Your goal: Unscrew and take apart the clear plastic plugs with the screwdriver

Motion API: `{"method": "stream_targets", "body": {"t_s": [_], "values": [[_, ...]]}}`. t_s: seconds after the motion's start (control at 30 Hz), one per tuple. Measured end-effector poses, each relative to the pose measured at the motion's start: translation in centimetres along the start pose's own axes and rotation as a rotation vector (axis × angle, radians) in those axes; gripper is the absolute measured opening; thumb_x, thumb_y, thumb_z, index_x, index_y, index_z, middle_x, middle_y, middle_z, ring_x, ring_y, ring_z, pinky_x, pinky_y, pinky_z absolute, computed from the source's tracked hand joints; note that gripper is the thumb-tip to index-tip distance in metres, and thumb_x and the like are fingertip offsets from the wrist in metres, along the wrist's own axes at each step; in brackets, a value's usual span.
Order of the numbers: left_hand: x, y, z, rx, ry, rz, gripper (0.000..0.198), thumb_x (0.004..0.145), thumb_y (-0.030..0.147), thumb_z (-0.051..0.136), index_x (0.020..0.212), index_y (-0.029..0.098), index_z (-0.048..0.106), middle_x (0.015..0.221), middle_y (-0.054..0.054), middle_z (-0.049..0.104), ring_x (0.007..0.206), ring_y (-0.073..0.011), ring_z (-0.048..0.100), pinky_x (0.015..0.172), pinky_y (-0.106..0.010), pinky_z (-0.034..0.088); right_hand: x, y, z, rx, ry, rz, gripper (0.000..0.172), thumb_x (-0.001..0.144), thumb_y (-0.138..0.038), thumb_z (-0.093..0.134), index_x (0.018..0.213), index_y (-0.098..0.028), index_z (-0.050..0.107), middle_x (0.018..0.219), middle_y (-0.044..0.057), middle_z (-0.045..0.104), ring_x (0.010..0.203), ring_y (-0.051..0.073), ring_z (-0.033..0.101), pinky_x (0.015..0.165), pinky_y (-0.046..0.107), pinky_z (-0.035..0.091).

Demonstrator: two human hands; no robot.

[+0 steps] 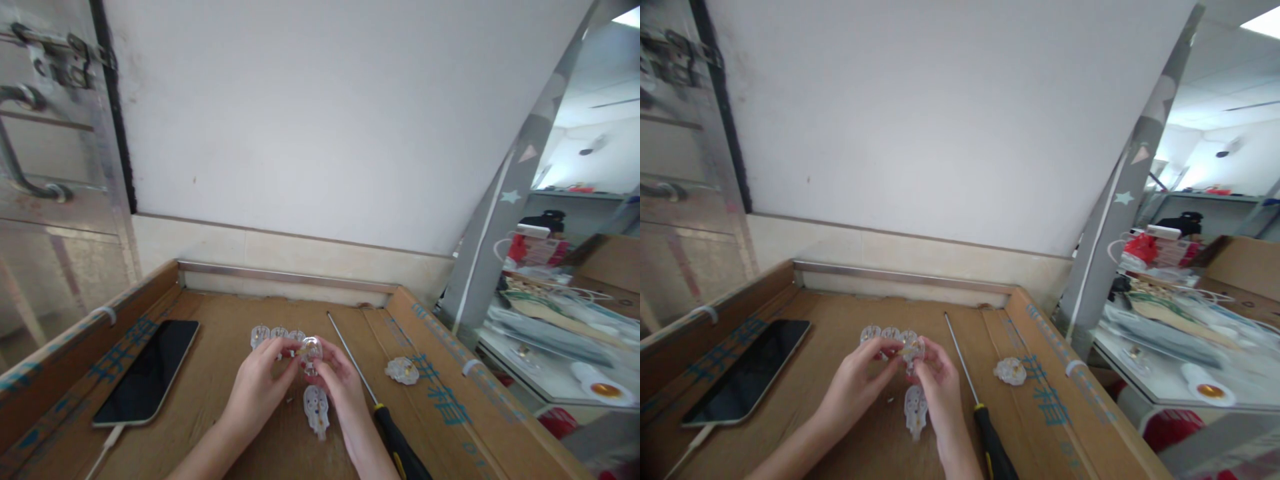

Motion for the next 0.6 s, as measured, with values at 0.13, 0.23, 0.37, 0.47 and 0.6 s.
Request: {"method": "stream_targets", "body": {"t_s": [0.13, 0.23, 0.37, 0.47, 0.6], "values": [[-0.03, 0.19, 0.07, 0.035, -0.018, 0.029, 0.013, 0.08, 0.021, 0.058, 0.092, 0.025, 0.059, 0.085, 0.001, 0.067, 0.077, -0.0154, 0.063, 0.07, -0.027, 0.05, 0.07, -0.02, -0.1, 0.019, 0.004, 0.004, 0.046, 0.055, -0.036, 0.079, 0.094, -0.019, 0.065, 0.082, 0.004, 0.068, 0.07, 0.018, 0.063, 0.055, 0.025, 0.053], [-0.03, 0.14, 0.11, 0.043, -0.018, 0.03, 0.013, 0.08, 0.02, 0.058, 0.092, 0.025, 0.059, 0.085, 0.002, 0.067, 0.077, -0.0148, 0.063, 0.071, -0.026, 0.05, -0.07, 0.03, 0.09, 0.023, 0.004, 0.01, 0.046, 0.053, -0.037, 0.08, 0.093, -0.018, 0.066, 0.083, 0.005, 0.068, 0.068, 0.017, 0.063, 0.054, 0.024, 0.052], [-0.04, -0.06, 0.18, 0.037, -0.016, 0.021, 0.015, 0.08, 0.02, 0.058, 0.094, 0.026, 0.058, 0.087, 0.002, 0.067, 0.077, -0.0145, 0.063, 0.071, -0.025, 0.05, -0.28, 0.1, 0.37, 0.028, -0.001, 0.019, 0.045, 0.053, -0.036, 0.081, 0.092, -0.019, 0.067, 0.083, 0.005, 0.068, 0.066, 0.016, 0.063, 0.053, 0.023, 0.052], [-0.05, -0.06, 0.28, 0.009, -0.029, 0.024, 0.018, 0.081, 0.02, 0.058, 0.097, 0.026, 0.056, 0.088, 0.002, 0.067, 0.078, -0.0138, 0.063, 0.071, -0.025, 0.049, -0.35, 0.09, 0.49, 0.036, -0.01, 0.025, 0.044, 0.052, -0.036, 0.081, 0.09, -0.018, 0.068, 0.082, 0.005, 0.068, 0.065, 0.016, 0.063, 0.052, 0.022, 0.052], [-0.1, 0.31, 0.2, -0.002, -0.057, 0.038, 0.019, 0.083, 0.021, 0.056, 0.102, 0.026, 0.055, 0.093, 0.001, 0.067, 0.083, -0.0143, 0.062, 0.074, -0.025, 0.049, -0.25, -0.11, 0.34, 0.062, -0.017, 0.043, 0.044, 0.052, -0.037, 0.082, 0.09, -0.019, 0.068, 0.08, 0.004, 0.069, 0.065, 0.015, 0.063, 0.053, 0.022, 0.052]]}}
Point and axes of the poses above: each hand's wrist, its own x-axis towards the middle knuckle, its own z-axis out of the palm, y = z × x, the point moved 4 cm from there along x, towards the middle knuckle
